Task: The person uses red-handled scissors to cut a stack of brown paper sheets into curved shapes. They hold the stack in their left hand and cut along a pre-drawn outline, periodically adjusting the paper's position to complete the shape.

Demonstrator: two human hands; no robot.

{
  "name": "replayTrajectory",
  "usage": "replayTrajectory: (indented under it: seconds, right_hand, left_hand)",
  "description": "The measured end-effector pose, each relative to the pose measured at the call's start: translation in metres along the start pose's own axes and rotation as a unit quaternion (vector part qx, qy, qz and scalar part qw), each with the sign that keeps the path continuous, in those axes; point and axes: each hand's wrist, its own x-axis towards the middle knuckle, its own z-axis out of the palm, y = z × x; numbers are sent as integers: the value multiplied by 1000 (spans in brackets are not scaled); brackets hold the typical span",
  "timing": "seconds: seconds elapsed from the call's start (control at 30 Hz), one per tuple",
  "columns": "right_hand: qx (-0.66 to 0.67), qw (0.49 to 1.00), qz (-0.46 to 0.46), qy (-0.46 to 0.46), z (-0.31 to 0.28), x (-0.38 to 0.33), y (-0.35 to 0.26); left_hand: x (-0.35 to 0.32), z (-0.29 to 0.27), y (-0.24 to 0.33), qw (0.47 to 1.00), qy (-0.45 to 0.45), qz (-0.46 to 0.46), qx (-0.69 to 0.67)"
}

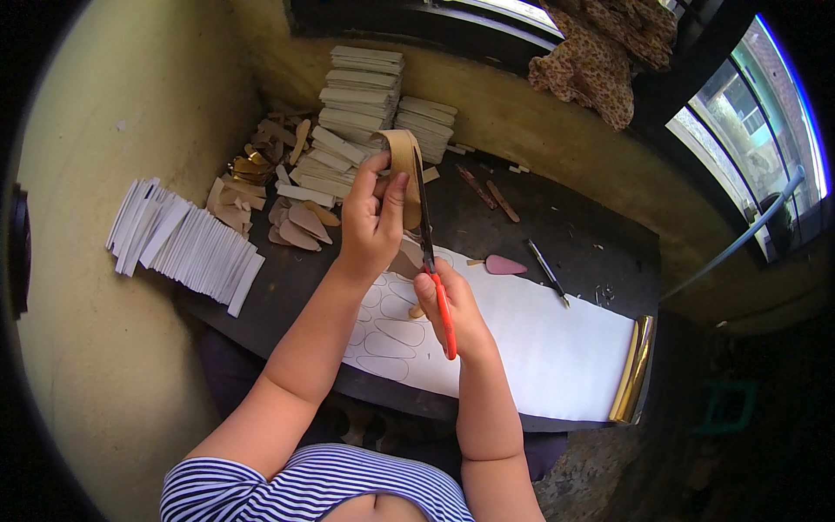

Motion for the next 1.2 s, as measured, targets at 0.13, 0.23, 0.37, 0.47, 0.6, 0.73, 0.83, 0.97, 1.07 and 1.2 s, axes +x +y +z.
replayTrajectory:
  seconds: [0.13, 0.23, 0.37, 0.47, 0.6, 0.73, 0.83, 0.97, 1.07, 1.2]
  right_hand:
    - [18, 1000, 10, -2, 0, 0, 1]
    - [26, 1000, 8, 1, 0, 0, 3]
    - [28, 1000, 9, 3, 0, 1, 4]
    - [33, 999, 13, 3, 1, 2, 4]
    - [44, 999, 22, 6, 0, 1, 3]
    - [51, 998, 39, 4, 0, 0, 1]
    - [52, 997, 48, 0, -2, -1, 1]
    - [45, 998, 45, 4, -2, -1, 3]
    - [25, 999, 18, 8, -1, 1, 3]
    - [15, 1000, -13, 1, -1, 0, 3]
  left_hand:
    - [-1, -2, -1, 999, -10, -40, -12]
    - [-1, -1, -4, 998, -3, -49, -32]
    - [-2, 1, -5, 997, 9, -61, -53]
    - [-1, 1, -6, 995, 12, -67, -71]
    - [-1, 2, -9, 994, 17, -75, -77]
    - [-1, 0, -6, 993, 10, -88, -81]
    - [-1, -1, -5, 992, 7, -93, -80]
    - [-1, -1, -7, 992, 10, -99, -77]
    - [0, -1, -6, 993, 4, -91, -80]
    - [-2, 0, -2, 995, -19, -81, -55]
